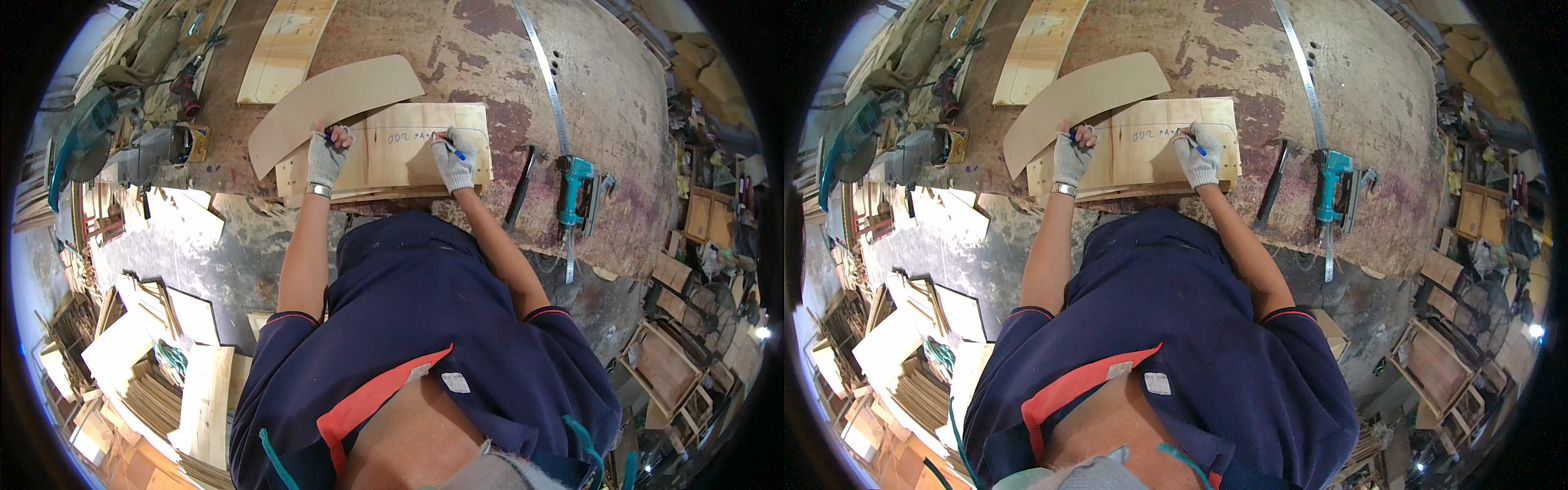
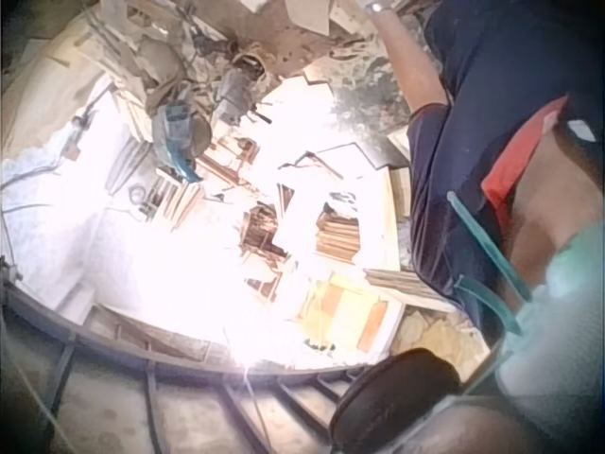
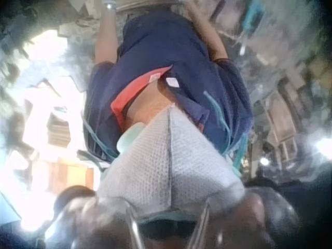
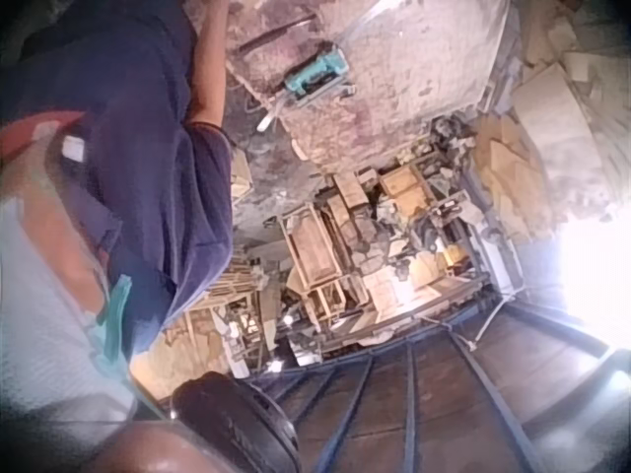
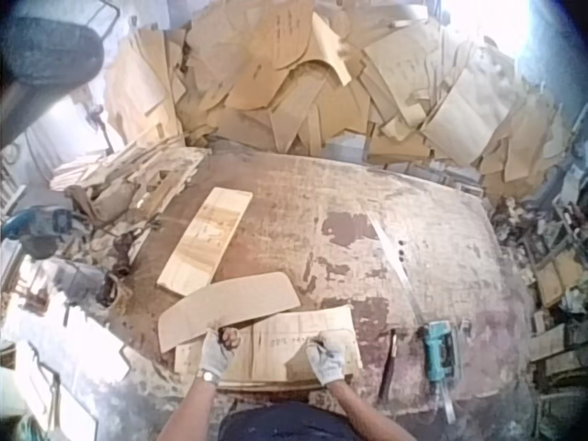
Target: The person aligns two curved wooden pieces on a workbench, marks them with a pen, and uses a nail gun and hammer to fasten them together. The person repeatedly adjusts the pieces and secures them with nails.
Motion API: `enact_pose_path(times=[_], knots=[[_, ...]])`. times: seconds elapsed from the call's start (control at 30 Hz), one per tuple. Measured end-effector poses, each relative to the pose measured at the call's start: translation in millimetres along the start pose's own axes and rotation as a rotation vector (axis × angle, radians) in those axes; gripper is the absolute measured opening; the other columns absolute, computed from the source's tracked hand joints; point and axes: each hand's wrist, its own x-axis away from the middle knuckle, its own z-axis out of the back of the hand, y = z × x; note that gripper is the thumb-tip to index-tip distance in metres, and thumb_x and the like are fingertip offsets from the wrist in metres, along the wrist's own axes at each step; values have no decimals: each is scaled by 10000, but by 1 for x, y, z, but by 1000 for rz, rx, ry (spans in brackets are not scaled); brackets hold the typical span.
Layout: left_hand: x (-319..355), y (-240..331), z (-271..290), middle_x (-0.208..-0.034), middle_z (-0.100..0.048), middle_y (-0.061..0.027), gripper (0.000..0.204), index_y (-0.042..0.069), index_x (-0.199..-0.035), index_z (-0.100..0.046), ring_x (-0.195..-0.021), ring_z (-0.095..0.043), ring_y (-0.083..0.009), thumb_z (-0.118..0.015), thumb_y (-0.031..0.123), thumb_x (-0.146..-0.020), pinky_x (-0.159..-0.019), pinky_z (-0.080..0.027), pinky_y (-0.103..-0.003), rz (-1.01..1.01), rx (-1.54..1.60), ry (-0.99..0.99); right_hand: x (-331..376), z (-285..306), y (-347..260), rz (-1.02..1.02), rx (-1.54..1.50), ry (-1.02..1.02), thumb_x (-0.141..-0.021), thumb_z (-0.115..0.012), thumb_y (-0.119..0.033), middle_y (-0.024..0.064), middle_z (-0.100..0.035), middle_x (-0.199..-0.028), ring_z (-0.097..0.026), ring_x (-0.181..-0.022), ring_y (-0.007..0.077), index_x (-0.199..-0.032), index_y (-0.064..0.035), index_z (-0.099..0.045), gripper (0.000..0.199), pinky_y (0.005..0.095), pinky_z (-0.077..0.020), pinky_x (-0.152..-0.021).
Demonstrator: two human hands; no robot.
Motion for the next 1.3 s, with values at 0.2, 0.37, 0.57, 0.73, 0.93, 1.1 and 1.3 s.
enact_pose_path(times=[0.2,0.37,0.57,0.73,0.93,1.1,1.3], knots=[[2,0,-4,-701,-352,-7,558,80,-731,-436,-645,-354,-157,-513,527,-1056,-652,-361,-315,-8,-20,17,0,4,-3,0,113,-38,-845,-744,-141,111,-705,-769,-689,-719,173,-887,-32,-697,126,313,-535,-699],[0,1,-1,-699,-350,-8,556,81,-732,-434,-645,-355,-158,-521,528,-1052,-651,-359,-315,-16,-42,-12,1,5,4,-28,54,-13,-832,-745,-160,111,-700,-760,-685,-714,174,-883,-39,-700,138,315,-530,-687],[-2,1,4,-699,-352,-9,558,78,-733,-440,-643,-345,-160,-513,528,-1054,-645,-354,-316,0,-11,-27,-3,2,12,-40,95,44,-835,-741,-171,113,-688,-749,-672,-707,180,-853,-36,-689,146,327,-524,-674],[0,0,1,-699,-350,-11,554,74,-733,-444,-643,-332,-157,-490,514,-1067,-648,-349,-313,-28,-35,-32,-4,6,4,-40,145,35,-834,-731,-187,131,-698,-751,-686,-698,235,-843,-55,-694,138,350,-529,-667],[2,0,-3,-703,-342,-14,560,81,-734,-412,-632,-318,-149,-501,525,-1063,-653,-344,-302,-2,-10,-63,-5,9,0,-173,72,91,-827,-728,-194,154,-696,-760,-693,-710,285,-832,-51,-678,151,370,-532,-672],[1,1,1,-717,-347,-13,555,76,-738,-421,-655,-333,-154,-490,517,-1069,-652,-343,-305,14,1,-45,-5,7,8,-104,160,99,-830,-721,-169,139,-682,-756,-665,-692,240,-842,-42,-651,145,358,-523,-674],[11,7,-14,-696,-336,-14,526,65,-781,-455,-626,-322,-157,-483,502,-1073,-640,-346,-313,-45,-115,30,-2,20,6,-135,-42,301,-902,-716,-183,122,-696,-820,-661,-726,205,-942,-29,-687,162,354,-529,-708]])
